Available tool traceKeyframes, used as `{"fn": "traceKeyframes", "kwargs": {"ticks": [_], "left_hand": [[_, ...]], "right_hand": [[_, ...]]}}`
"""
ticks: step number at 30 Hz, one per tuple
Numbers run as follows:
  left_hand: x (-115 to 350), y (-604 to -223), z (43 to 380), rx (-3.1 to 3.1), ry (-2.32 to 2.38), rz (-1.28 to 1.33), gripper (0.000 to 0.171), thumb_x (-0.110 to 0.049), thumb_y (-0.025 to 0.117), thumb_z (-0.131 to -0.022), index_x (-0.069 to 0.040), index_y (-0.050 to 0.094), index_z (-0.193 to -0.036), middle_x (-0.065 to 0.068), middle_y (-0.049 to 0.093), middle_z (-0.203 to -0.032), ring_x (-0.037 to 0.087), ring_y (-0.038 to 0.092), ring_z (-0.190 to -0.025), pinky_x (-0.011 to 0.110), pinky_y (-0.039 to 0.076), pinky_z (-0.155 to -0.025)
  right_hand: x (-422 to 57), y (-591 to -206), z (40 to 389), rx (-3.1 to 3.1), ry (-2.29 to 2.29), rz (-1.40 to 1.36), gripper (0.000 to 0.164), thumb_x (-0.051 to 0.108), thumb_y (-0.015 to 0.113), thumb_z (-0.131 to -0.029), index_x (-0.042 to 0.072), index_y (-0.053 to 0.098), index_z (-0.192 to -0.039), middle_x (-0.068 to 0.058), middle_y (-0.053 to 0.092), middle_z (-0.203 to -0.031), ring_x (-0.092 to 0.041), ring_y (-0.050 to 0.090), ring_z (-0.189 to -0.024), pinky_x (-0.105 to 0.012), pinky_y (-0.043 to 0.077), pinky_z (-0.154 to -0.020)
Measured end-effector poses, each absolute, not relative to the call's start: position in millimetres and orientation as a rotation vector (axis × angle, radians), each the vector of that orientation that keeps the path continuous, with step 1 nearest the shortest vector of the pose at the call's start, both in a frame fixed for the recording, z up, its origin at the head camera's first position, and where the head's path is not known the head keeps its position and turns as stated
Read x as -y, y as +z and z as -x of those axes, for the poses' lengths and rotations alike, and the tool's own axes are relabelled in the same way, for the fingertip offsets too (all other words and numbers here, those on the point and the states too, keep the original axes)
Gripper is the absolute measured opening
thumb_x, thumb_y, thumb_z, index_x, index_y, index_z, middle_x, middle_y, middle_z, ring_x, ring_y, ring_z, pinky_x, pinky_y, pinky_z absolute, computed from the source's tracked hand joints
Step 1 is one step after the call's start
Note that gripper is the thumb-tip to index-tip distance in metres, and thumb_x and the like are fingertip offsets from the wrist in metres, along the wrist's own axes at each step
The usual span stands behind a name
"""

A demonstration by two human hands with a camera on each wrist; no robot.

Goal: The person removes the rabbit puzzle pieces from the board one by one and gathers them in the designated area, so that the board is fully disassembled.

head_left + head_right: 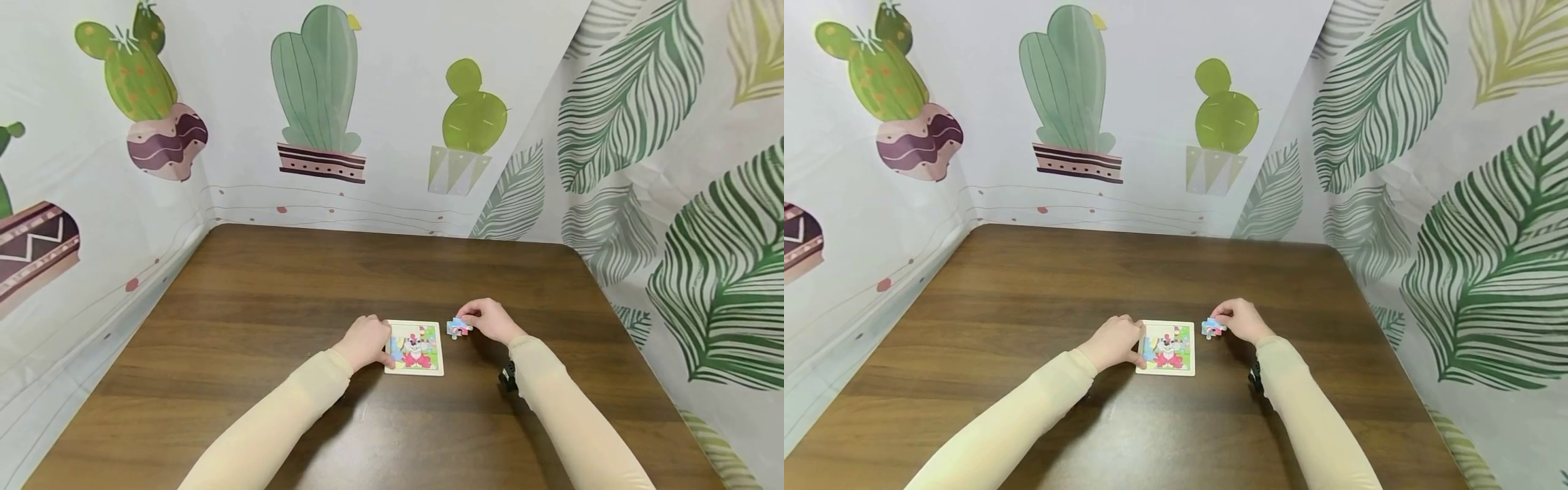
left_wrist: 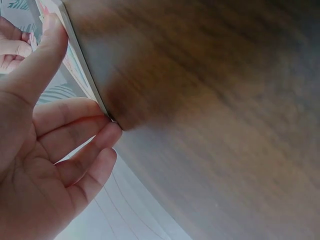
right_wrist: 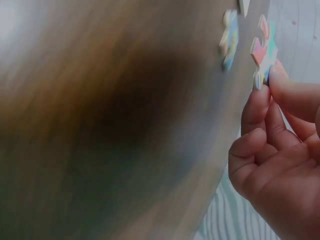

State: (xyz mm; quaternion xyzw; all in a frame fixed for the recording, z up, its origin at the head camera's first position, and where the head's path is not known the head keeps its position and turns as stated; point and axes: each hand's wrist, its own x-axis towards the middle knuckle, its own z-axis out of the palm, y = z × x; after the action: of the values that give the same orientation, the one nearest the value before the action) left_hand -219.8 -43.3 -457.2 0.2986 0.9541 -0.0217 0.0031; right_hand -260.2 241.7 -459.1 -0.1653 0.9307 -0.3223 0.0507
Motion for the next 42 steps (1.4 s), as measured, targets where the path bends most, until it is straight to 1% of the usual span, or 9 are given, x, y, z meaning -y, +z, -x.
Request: {"fn": "traceKeyframes", "kwargs": {"ticks": [8,12,23,33,42], "left_hand": [[43.7,-457.9,220.1,-2.986,-0.078,-0.932,0.053,-0.058,0.078,-0.061,-0.011,0.062,-0.079,0.001,0.065,-0.08,0.02,0.058,-0.078,0.033,0.046,-0.07],[44.1,-457.3,219.8,-2.988,-0.073,-0.931,0.052,-0.058,0.078,-0.061,-0.011,0.062,-0.078,0.001,0.065,-0.08,0.021,0.057,-0.078,0.033,0.046,-0.069],[41.8,-458.5,220.4,-2.98,-0.08,-0.931,0.053,-0.057,0.078,-0.062,-0.011,0.063,-0.081,0.001,0.064,-0.082,0.021,0.058,-0.079,0.034,0.047,-0.07],[41.2,-459.6,220.3,-2.978,-0.063,-0.919,0.054,-0.057,0.078,-0.063,-0.009,0.064,-0.085,0.002,0.066,-0.083,0.021,0.058,-0.079,0.035,0.048,-0.072],[41.9,-457.8,219.4,-2.974,-0.068,-0.916,0.051,-0.057,0.078,-0.063,-0.011,0.062,-0.08,0.0,0.064,-0.082,0.02,0.057,-0.079,0.034,0.047,-0.071]], "right_hand": [[-265.4,-466.7,256.1,-2.843,-0.951,0.429,0.009,0.002,0.063,-0.088,0.005,0.072,-0.089,-0.007,0.068,-0.089,-0.02,0.056,-0.082,-0.038,0.048,-0.077],[-269.7,-468.4,255.3,-2.851,-0.953,0.42,0.01,0.0,0.062,-0.087,0.005,0.071,-0.088,-0.008,0.068,-0.089,-0.02,0.056,-0.081,-0.037,0.048,-0.075],[-269.5,-476.3,255.0,-2.891,-0.923,0.381,0.009,0.002,0.063,-0.087,0.006,0.07,-0.084,-0.005,0.067,-0.084,-0.018,0.055,-0.078,-0.036,0.046,-0.074],[-265.9,-475.6,252.8,-2.928,-0.913,0.358,0.01,0.001,0.063,-0.087,0.005,0.07,-0.081,-0.004,0.066,-0.079,-0.016,0.053,-0.07,-0.032,0.044,-0.067],[-261.7,-476.1,251.7,-2.951,-0.919,0.37,0.009,0.0,0.064,-0.085,0.004,0.069,-0.08,-0.004,0.066,-0.076,-0.015,0.054,-0.069,-0.031,0.045,-0.065]]}}
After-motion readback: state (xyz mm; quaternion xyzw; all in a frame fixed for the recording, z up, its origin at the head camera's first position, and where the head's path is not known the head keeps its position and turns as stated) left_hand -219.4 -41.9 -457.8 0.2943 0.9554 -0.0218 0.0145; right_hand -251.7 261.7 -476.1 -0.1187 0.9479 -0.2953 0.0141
